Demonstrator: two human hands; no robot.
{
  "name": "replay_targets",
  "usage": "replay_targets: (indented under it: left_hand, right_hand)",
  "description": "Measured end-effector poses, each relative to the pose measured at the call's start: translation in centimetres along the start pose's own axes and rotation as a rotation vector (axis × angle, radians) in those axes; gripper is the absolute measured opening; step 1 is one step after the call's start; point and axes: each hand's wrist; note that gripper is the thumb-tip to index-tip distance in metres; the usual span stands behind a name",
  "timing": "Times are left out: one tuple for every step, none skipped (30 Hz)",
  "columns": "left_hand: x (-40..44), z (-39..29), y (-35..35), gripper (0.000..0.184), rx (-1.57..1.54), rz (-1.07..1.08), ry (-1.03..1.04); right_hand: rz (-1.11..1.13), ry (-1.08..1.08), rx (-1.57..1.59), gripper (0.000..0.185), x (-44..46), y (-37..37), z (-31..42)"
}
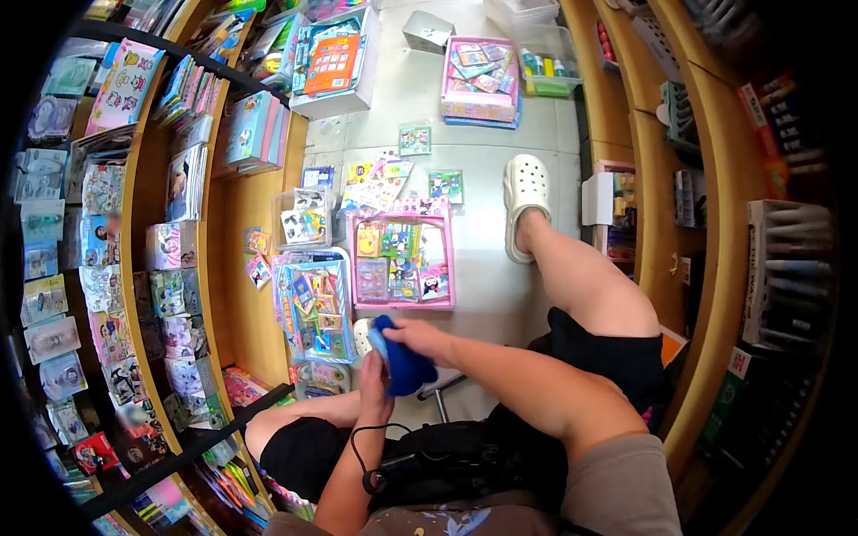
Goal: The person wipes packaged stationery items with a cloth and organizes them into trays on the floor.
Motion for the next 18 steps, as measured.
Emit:
replay_targets:
  left_hand:
    - [-0.5, -0.4, 1.7, 0.035, -0.142, -0.05, -0.001]
    - [-0.1, -0.2, 1.7, 0.037, -0.148, -0.031, 0.015]
    - [0.5, 0.3, 1.5, 0.04, -0.155, -0.012, 0.03]
    - [1.8, 1.4, 0.7, 0.041, -0.159, 0.059, 0.051]
    - [3.5, 2.8, -0.6, 0.042, -0.164, 0.128, 0.072]
    - [4.0, 2.8, -0.7, 0.044, -0.17, 0.195, 0.095]
    - [4.0, 2.8, -1.1, 0.044, -0.179, 0.09, 0.077]
    - [3.4, 1.2, -0.4, 0.044, -0.187, -0.015, 0.059]
    - [3.5, -0.1, -0.1, 0.044, -0.194, -0.119, 0.04]
    - [4.5, -1.1, -0.6, 0.04, -0.054, -0.232, 0.014]
    - [5.6, -0.7, -2.4, 0.031, 0.153, -0.18, 0.223]
    - [5.5, -1.5, -1.8, 0.027, 0.068, -0.25, 0.173]
    - [5.4, -2.6, -1.0, 0.026, -0.017, -0.319, 0.122]
    - [5.7, -3.3, -0.7, 0.026, -0.062, -0.34, 0.148]
    - [6.1, -4.1, -0.7, 0.026, -0.107, -0.362, 0.176]
    - [6.4, -5.0, -0.9, 0.028, -0.152, -0.386, 0.205]
    - [6.8, -6.0, -1.2, 0.029, -0.123, -0.385, 0.219]
    - [7.2, -7.2, -1.6, 0.03, -0.095, -0.385, 0.235]
  right_hand:
    - [0.031, 0.021, -0.008, 0.042, -0.1, 0.7, 0.0]
    - [0.038, -0.006, -0.077, 0.045, 0.1, 0.9, -0.3]
    - [0.045, -0.032, -0.146, 0.047, 0.4, 1.0, -0.7]
    - [-0.009, -0.047, -0.283, 0.049, 1.0, 1.2, -1.7]
    - [-0.061, -0.062, -0.419, 0.051, 1.6, 1.6, -3.1]
    - [-0.112, -0.075, -0.558, 0.053, 1.7, 2.0, -3.7]
    - [-0.04, -0.08, -0.6, 0.054, 1.7, 1.9, -4.1]
    - [0.033, -0.085, -0.643, 0.056, 1.1, 2.0, -4.1]
    - [0.105, -0.09, -0.684, 0.057, 0.6, 2.1, -4.0]
    - [0.143, -0.093, -0.811, 0.059, 0.1, 2.4, -4.0]
    - [0.169, -0.076, -0.838, 0.059, -0.1, 2.6, -4.1]
    - [0.194, -0.059, -0.864, 0.058, -0.2, 2.7, -4.2]
    - [0.22, -0.043, -0.891, 0.057, -0.2, 2.7, -4.3]
    - [0.189, -0.042, -0.899, 0.058, 0.1, 2.6, -4.8]
    - [0.177, -0.02, -0.919, 0.058, -0.2, 2.6, -4.2]
    - [0.168, 0.002, -0.939, 0.058, -0.5, 2.8, -3.5]
    - [0.163, 0.023, -0.961, 0.058, -0.6, 2.9, -3.0]
    - [0.157, 0.023, -0.979, 0.059, -0.4, 2.8, -3.1]
Point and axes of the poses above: each hand's wrist, its own x-axis towards the middle knuckle, its own y-axis out of the palm, z = x × y, and after that the axes turned 4 degrees about -y, right-handed
